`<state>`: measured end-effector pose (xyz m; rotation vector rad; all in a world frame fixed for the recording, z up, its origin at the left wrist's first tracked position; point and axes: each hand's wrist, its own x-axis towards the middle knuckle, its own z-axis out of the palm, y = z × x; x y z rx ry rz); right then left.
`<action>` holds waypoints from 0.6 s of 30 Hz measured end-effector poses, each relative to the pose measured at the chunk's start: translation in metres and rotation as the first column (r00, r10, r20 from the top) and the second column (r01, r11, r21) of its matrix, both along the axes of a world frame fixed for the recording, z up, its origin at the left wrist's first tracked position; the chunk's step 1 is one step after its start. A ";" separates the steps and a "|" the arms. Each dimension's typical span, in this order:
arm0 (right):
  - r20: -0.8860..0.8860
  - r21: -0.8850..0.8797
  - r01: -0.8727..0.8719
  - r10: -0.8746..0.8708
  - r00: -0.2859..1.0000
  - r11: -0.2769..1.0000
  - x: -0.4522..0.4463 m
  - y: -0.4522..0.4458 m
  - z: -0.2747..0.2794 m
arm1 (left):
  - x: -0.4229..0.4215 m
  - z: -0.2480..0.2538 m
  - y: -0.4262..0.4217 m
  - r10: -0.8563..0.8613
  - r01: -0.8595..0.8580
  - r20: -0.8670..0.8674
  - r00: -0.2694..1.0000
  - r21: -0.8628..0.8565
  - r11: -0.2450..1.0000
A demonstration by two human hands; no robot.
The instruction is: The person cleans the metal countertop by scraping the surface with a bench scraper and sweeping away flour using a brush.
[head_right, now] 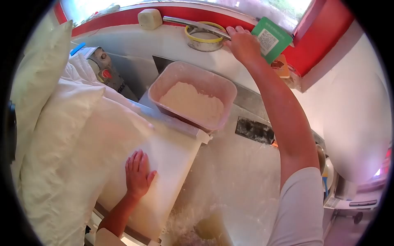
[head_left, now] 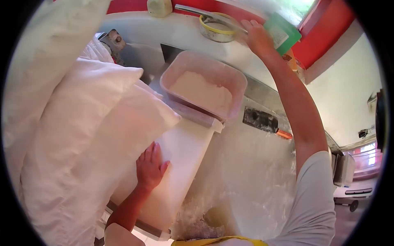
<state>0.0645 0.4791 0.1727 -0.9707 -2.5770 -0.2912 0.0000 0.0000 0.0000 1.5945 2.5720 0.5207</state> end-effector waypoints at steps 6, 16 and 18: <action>-0.324 0.372 -0.240 0.368 0.872 0.897 0.045 -0.071 0.001 | 0.001 -0.003 0.004 -0.046 0.052 -0.196 0.980 0.023 0.998; -0.224 -0.596 0.027 -0.199 0.954 0.803 0.392 -0.407 -0.215 | 0.012 -0.016 0.000 -0.128 0.169 -0.274 0.953 0.134 0.976; -0.158 -0.664 0.137 -0.317 0.935 0.735 0.446 -0.454 -0.217 | 0.010 -0.021 0.002 -0.140 0.191 -0.307 0.941 0.142 0.971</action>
